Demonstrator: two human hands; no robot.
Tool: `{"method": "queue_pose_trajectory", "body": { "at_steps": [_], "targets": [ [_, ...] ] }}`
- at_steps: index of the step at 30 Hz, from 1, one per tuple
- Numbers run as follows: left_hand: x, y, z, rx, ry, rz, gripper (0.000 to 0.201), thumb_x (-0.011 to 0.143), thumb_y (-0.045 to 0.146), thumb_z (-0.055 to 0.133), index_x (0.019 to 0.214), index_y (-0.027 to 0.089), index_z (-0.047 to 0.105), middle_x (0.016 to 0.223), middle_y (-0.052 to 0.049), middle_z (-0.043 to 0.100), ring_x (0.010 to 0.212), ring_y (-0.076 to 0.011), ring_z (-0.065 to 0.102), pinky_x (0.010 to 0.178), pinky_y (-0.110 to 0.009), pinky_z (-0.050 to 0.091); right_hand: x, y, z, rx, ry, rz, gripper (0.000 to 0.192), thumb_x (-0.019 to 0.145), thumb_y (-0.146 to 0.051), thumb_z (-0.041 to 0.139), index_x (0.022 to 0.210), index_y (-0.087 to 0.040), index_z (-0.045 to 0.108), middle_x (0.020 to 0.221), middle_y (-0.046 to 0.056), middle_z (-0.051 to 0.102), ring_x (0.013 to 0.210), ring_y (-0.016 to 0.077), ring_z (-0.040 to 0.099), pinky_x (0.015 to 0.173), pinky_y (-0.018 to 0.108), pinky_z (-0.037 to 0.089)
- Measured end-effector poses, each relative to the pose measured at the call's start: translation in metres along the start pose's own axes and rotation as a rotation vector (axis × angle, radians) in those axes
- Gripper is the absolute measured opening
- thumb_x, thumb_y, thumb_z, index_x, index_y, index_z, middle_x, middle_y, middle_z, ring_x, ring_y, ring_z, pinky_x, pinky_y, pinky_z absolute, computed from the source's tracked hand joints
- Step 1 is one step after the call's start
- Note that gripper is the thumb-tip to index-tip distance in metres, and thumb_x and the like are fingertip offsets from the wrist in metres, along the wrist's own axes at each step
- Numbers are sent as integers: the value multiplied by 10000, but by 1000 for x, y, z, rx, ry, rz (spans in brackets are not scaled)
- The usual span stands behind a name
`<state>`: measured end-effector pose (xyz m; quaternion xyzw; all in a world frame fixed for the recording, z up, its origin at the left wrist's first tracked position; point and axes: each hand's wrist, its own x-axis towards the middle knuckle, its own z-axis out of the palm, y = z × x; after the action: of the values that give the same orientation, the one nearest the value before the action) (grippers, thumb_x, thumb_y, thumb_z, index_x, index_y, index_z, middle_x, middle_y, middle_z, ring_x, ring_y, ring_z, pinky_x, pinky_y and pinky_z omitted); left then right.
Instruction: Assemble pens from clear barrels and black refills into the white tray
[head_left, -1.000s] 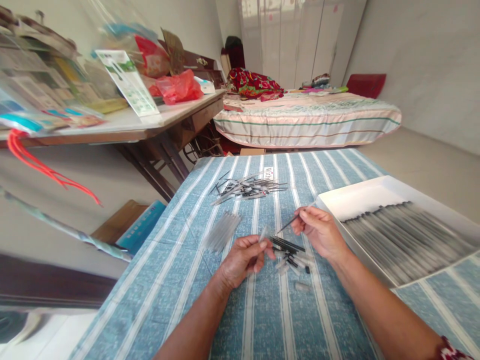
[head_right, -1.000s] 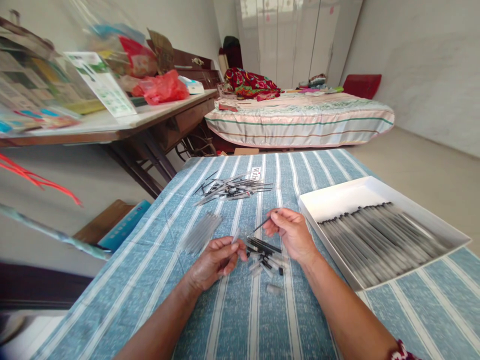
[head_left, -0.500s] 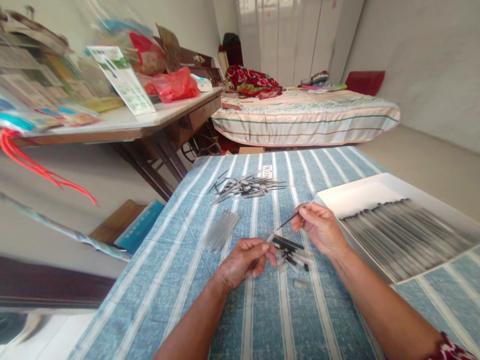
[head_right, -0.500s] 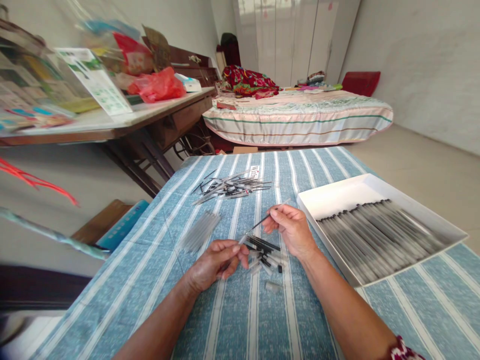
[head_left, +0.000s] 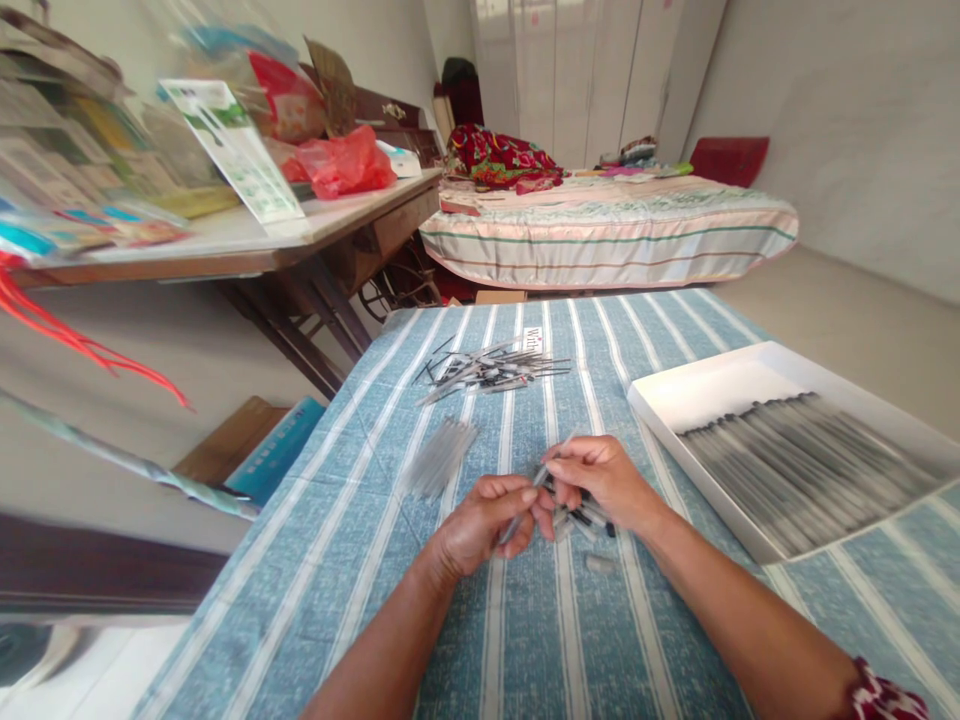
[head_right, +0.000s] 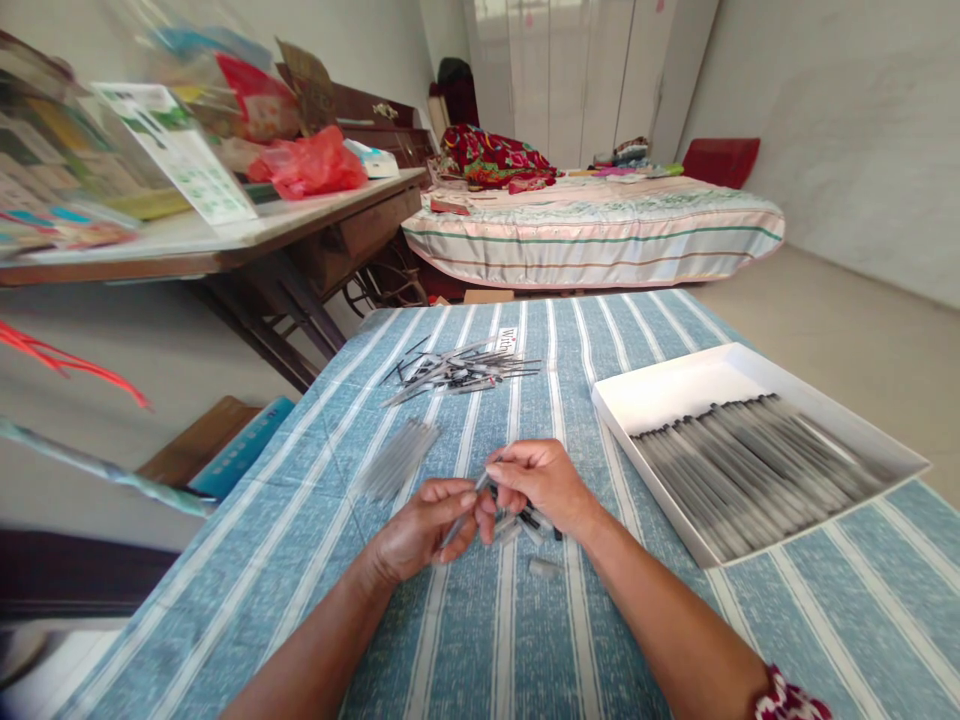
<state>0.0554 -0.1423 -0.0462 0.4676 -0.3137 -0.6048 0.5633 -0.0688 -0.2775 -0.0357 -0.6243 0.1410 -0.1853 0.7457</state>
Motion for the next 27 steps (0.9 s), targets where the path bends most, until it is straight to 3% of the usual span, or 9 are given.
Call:
{"method": "queue_pose_trajectory", "body": {
  "at_steps": [4,7,11,14,18,21,24,27],
  "targets": [
    [-1,1,-2,-107,5,75,283,755,358,587,824,91,644,676,-92,658,346,-41,407,347,-183,220,-1,-11,-15,-115,10,-23,428,713,-383,644,1066,-146,599,481,-45,576,371,59,452,404,177,374],
    [-1,2,-3,-186,41,141,262,711,341,638,812,99,642,676,-80,653,371,-49,436,368,-180,268,-1,-19,-36,-290,11,38,317,700,-368,645,911,-131,640,465,-40,556,394,63,461,414,173,378],
    [-2,4,-4,-258,80,183,273,690,313,660,889,127,644,663,-56,642,362,-32,421,370,-165,277,-2,-23,-50,-495,-196,204,160,672,-294,637,675,-135,622,445,-45,518,394,59,434,403,165,345],
    [-2,6,-5,-269,101,191,402,720,297,635,1103,189,579,638,-20,619,336,-14,376,355,-148,258,-2,-21,-43,-617,-271,197,111,691,-243,582,699,-143,630,441,-59,486,394,53,394,399,161,294],
    [-3,9,-6,-254,81,187,598,763,272,581,1322,261,366,597,19,580,313,-12,337,332,-136,244,-2,-16,-18,-919,-281,-11,148,740,-213,516,744,-173,658,510,-42,538,461,70,434,459,181,286],
    [-4,8,-7,-244,48,180,548,777,251,552,1303,226,401,572,17,568,299,-15,337,317,-134,232,-3,-7,2,-1203,-248,-126,206,796,-250,474,781,-198,673,641,14,645,568,122,540,532,222,319],
    [-3,7,-8,-227,22,168,460,783,231,537,1238,208,475,567,9,576,291,-24,356,309,-136,233,-4,5,16,-1463,-240,-110,252,821,-255,435,807,-180,675,650,81,668,563,168,573,523,258,308],
    [-3,5,-9,-206,7,142,418,776,229,545,1192,202,509,570,4,587,292,-31,378,308,-139,236,-4,11,18,-1538,-240,-109,243,807,-216,435,759,-164,668,628,99,660,556,177,578,513,265,304]
  ]
}}
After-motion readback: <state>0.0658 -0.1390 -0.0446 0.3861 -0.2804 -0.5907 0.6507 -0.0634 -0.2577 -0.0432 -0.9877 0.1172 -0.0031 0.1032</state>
